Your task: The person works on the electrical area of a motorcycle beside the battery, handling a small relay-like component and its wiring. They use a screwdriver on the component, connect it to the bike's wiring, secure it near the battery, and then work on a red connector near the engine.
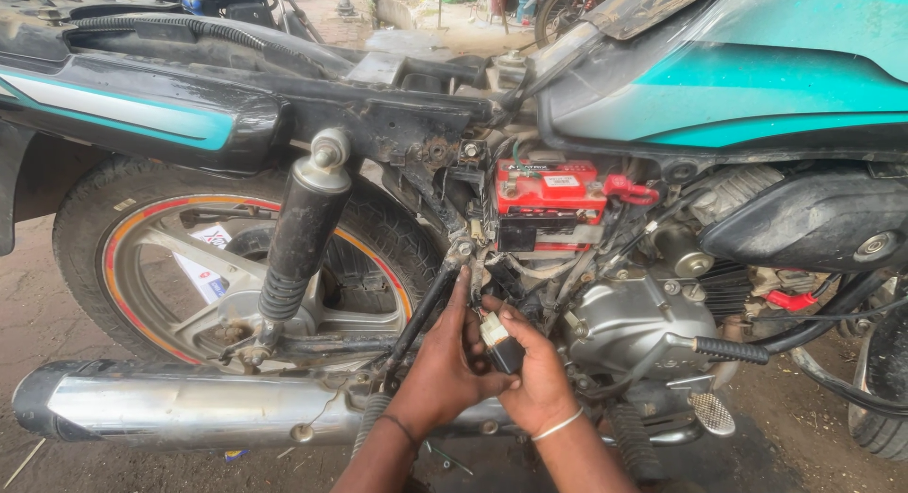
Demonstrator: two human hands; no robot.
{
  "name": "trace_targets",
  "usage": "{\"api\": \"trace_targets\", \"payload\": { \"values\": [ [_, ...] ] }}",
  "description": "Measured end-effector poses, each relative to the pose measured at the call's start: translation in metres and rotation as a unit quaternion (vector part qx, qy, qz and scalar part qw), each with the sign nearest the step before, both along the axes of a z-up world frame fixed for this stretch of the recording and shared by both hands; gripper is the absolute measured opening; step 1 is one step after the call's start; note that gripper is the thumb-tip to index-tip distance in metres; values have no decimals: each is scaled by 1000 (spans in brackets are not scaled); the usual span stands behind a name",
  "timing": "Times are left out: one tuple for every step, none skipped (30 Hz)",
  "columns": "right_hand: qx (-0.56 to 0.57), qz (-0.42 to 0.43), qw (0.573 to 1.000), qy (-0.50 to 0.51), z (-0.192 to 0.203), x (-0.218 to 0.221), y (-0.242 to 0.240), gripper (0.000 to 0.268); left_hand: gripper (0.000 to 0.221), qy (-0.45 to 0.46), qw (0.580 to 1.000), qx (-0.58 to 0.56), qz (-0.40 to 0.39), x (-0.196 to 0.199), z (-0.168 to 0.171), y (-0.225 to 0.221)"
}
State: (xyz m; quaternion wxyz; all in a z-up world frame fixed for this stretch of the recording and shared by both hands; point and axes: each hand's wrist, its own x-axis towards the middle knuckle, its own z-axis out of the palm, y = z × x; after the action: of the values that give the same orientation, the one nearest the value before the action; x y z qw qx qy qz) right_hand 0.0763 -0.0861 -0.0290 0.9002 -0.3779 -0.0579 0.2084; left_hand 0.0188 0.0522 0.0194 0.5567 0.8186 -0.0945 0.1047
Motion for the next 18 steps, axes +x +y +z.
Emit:
{"api": "trace_targets", "payload": {
  "values": [
    [0,0,1000,1,-1,1,-1,40,145,1,1000,0,0,-1,-1,0],
    [-4,6,1000,-6,-1,2,-1,40,144,10,1000,-19,2,-2,-1,-1],
    [-8,11,1000,-12,-2,2,-3,39,143,20,999,-38,3,-3,-2,-2],
    [-9,9,1000,-10,5,2,-4,39,143,21,999,-39,1,-3,-5,-3],
    [-68,13,997,-30,12,2,-8,40,136,-28,999,-27,20,-3,-8,-5],
    [-127,17,991,-49,19,1,-11,42,130,-76,996,-16,38,-3,-11,-7],
    [-127,13,991,-48,32,6,-22,42,130,-76,996,-16,33,-1,-16,-7],
    [-265,16,957,-119,44,10,-33,46,120,-155,987,16,46,1,-20,-8],
    [-395,21,900,-182,52,13,-42,53,110,-229,970,49,59,0,-27,-7],
    [-396,20,901,-178,68,11,-67,53,110,-226,971,49,56,-3,-27,-10],
    [-485,17,846,-222,83,11,-90,55,102,-176,983,-2,47,-5,-27,-13],
    [-567,14,780,-264,99,11,-114,58,94,-124,990,-52,38,-7,-26,-15],
    [-566,14,781,-263,97,7,-159,58,94,-124,990,-50,37,-9,-25,-13],
    [-632,13,714,-300,96,3,-204,55,92,-55,994,-91,19,-10,-24,-12],
    [-691,10,640,-335,96,0,-249,53,90,14,991,-131,-1,-11,-21,-10],
    [-690,8,642,-334,29,4,-293,53,90,13,992,-129,-2,-11,-18,-7],
    [-707,-161,591,-353,-33,-9,-348,49,89,23,990,-138,-5,-12,-16,-6],
    [-702,-325,521,-360,-88,-39,-408,47,88,33,989,-147,-8,-13,-14,-6]
  ]
}}
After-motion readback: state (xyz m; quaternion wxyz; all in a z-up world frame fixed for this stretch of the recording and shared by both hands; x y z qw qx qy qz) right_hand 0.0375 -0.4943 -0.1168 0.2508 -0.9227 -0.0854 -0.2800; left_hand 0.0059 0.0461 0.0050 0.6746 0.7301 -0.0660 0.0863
